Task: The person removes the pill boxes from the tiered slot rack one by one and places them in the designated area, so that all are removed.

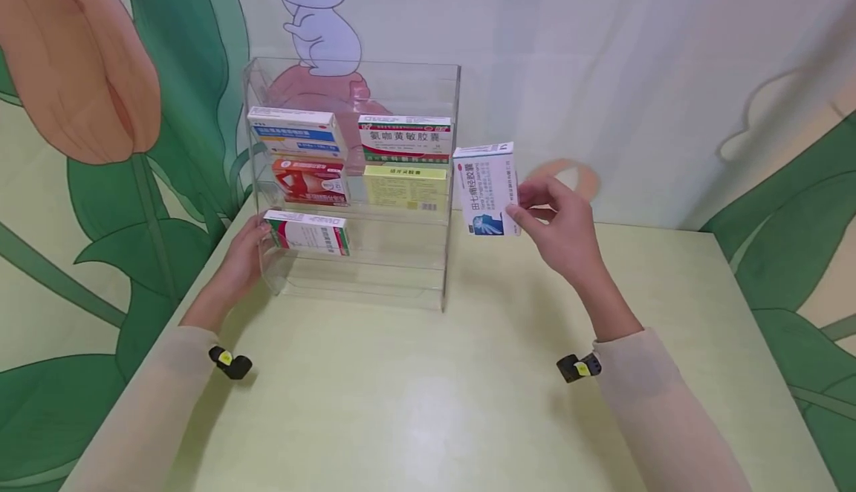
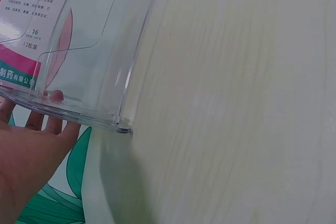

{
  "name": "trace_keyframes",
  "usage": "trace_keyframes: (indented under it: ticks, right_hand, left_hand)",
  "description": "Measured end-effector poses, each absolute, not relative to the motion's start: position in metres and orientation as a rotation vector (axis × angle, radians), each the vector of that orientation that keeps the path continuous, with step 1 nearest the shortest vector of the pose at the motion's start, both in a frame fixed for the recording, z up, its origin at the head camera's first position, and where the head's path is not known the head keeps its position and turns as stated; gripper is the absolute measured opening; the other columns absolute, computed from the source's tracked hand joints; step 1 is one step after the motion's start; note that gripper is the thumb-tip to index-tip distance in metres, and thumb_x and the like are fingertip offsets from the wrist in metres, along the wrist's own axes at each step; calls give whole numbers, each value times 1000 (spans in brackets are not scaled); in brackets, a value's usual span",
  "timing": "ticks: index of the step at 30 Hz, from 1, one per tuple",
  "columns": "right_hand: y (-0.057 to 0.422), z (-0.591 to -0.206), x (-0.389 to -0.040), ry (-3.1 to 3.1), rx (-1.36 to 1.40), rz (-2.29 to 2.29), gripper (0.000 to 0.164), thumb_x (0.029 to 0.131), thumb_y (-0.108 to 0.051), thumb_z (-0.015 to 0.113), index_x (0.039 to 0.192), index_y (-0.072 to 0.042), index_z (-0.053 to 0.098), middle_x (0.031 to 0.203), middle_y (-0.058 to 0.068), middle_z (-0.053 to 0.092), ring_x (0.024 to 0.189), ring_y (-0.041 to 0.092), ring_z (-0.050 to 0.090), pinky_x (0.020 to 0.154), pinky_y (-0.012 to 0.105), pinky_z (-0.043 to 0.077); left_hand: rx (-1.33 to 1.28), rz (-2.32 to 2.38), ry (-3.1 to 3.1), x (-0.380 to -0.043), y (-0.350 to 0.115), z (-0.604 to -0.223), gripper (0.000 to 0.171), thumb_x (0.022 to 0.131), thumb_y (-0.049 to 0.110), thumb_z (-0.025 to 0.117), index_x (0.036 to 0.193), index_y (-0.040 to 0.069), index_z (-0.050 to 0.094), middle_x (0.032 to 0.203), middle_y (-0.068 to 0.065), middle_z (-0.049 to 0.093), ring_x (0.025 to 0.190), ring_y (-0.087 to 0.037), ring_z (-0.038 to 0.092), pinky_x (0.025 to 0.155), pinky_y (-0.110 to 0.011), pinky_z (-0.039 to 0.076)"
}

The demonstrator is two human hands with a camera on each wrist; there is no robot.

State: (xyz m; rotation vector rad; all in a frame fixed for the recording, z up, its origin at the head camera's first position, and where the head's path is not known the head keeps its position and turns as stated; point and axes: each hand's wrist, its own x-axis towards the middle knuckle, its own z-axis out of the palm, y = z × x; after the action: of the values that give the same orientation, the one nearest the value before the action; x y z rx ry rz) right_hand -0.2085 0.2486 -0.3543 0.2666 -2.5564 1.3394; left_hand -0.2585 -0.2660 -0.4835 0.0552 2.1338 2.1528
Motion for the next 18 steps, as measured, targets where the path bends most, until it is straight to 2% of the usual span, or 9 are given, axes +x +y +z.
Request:
trace_keyframes:
  ticks: [3, 7, 10, 13, 16, 18]
  right_hand:
    - [258, -361, -211, -2551, 206, 1390, 39, 103, -28, 72, 136, -9, 65, 126, 6, 68, 112, 17, 62, 105, 33, 54]
    - [266, -375, -216, -2521, 108, 1473, 40, 102, -35, 72, 132, -9, 66, 126, 6, 68, 112, 18, 62, 110, 41, 51]
    - [272, -390, -221, -2523, 27, 1511, 44, 102, -41, 72, 131, -9, 65, 126, 6, 68, 112, 20, 61, 106, 43, 47]
    - [277, -410, -225, -2535, -28, 1580, 46, 101, -42, 72, 131, -7, 65, 126, 9, 68, 112, 21, 60, 100, 38, 45]
    - [281, -432, -230, -2549, -68, 1651, 45, 102, -36, 73, 132, -4, 65, 126, 11, 67, 111, 21, 62, 96, 27, 50]
    - [283, -445, -232, -2572, -87, 1673, 46, 102, -35, 72, 134, -3, 64, 129, 13, 66, 112, 22, 63, 95, 25, 53]
  left_hand:
    - [37, 2136, 2156, -258, -265, -483, 53, 115, 36, 35, 163, 16, 31, 159, -9, 39, 150, -29, 27, 129, -56, 15]
    - [18, 2160, 2136, -257, -264, -483, 55, 114, 37, 36, 165, 15, 28, 161, -11, 37, 151, -30, 27, 129, -56, 17]
    - [5, 2157, 2134, -258, -264, -483, 57, 114, 38, 36, 166, 16, 27, 162, -10, 36, 153, -30, 26, 129, -54, 18]
    - [7, 2153, 2135, -258, -264, -484, 56, 114, 37, 35, 165, 15, 27, 163, -10, 36, 154, -30, 26, 130, -53, 17]
    - [3, 2157, 2133, -258, -263, -485, 54, 114, 36, 34, 164, 16, 28, 161, -9, 36, 153, -30, 27, 130, -52, 16]
    - [2, 2168, 2123, -258, -263, -486, 54, 114, 35, 34, 164, 15, 29, 161, -10, 37, 153, -30, 27, 130, -53, 16]
